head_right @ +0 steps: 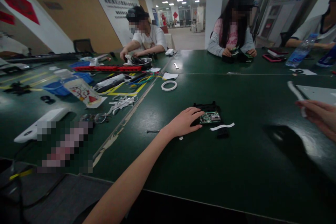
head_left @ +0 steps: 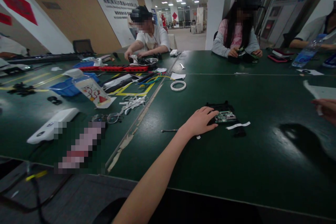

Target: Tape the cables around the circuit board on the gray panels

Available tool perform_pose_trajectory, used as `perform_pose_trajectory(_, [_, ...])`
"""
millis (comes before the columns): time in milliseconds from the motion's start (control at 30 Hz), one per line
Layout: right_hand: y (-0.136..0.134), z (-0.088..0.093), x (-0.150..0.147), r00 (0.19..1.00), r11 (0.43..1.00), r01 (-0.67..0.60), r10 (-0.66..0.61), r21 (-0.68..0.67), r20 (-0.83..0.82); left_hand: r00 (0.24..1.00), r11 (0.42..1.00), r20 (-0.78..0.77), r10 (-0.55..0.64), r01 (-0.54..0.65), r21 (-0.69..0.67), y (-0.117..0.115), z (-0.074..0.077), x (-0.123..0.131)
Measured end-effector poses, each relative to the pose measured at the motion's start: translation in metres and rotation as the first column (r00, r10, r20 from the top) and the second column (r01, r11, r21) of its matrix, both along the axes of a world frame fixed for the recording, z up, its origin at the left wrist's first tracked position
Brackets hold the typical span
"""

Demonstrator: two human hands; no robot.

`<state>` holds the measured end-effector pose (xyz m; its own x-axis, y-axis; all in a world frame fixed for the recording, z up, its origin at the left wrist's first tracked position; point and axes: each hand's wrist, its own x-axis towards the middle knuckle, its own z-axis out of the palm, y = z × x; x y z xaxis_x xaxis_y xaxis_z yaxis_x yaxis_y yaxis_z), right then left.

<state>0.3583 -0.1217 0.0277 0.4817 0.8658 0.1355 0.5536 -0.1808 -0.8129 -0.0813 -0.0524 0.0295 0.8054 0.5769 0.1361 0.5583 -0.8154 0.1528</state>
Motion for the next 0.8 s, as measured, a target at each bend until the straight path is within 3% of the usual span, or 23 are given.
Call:
perform_pose_trajectory(33, [0.009, -0.002, -0.018, 0.981, 0.997, -0.075, 0.072, -0.007, -0.181, 1.0, 1.0, 0.001, -0.001, 0.001, 0.001, 0.0, 0.0, 0.0])
perform_pose_trajectory(100, [0.024, 0.0, -0.071, 0.858, 0.959, -0.284, 0.257, 0.005, -0.446, 1.0, 1.0, 0.007, -0.002, 0.002, 0.005, 0.0, 0.0, 0.0])
perform_pose_trajectory(200, [0.033, 0.014, -0.169, 0.708, 0.818, -0.575, 0.519, 0.038, -0.479, 1.0, 1.0, 0.029, -0.012, 0.011, 0.014, -0.001, 0.0, 0.0])
perform_pose_trajectory(300, [0.032, 0.027, -0.251, 0.601, 0.692, -0.715, 0.681, 0.099, -0.418, 0.998, 1.0, 0.057, -0.028, 0.027, 0.008, 0.0, -0.005, 0.0])
perform_pose_trajectory(367, [0.03, 0.029, -0.283, 0.56, 0.622, -0.779, 0.748, 0.079, -0.356, 0.996, 1.0, 0.084, -0.004, 0.005, -0.006, 0.002, -0.01, 0.0])
perform_pose_trajectory(433, [0.03, 0.026, -0.3, 0.579, 0.6, -0.799, 0.788, 0.047, -0.21, 0.995, 0.999, 0.098, 0.028, -0.025, -0.032, 0.005, -0.015, 0.0])
perform_pose_trajectory(567, [0.032, 0.012, -0.308, 0.667, 0.678, -0.734, 0.73, -0.034, 0.148, 0.998, 0.997, 0.054, 0.031, -0.027, -0.076, 0.009, -0.022, -0.001])
perform_pose_trajectory(667, [0.033, 0.008, -0.306, 0.639, 0.708, -0.694, 0.689, -0.131, 0.342, 0.999, 0.997, 0.029, 0.014, -0.012, -0.072, 0.009, -0.022, -0.002])
perform_pose_trajectory(800, [0.033, 0.013, -0.288, 0.594, 0.727, -0.653, 0.667, -0.215, 0.45, 0.999, 1.0, 0.037, -0.004, 0.005, -0.025, 0.005, -0.017, -0.002])
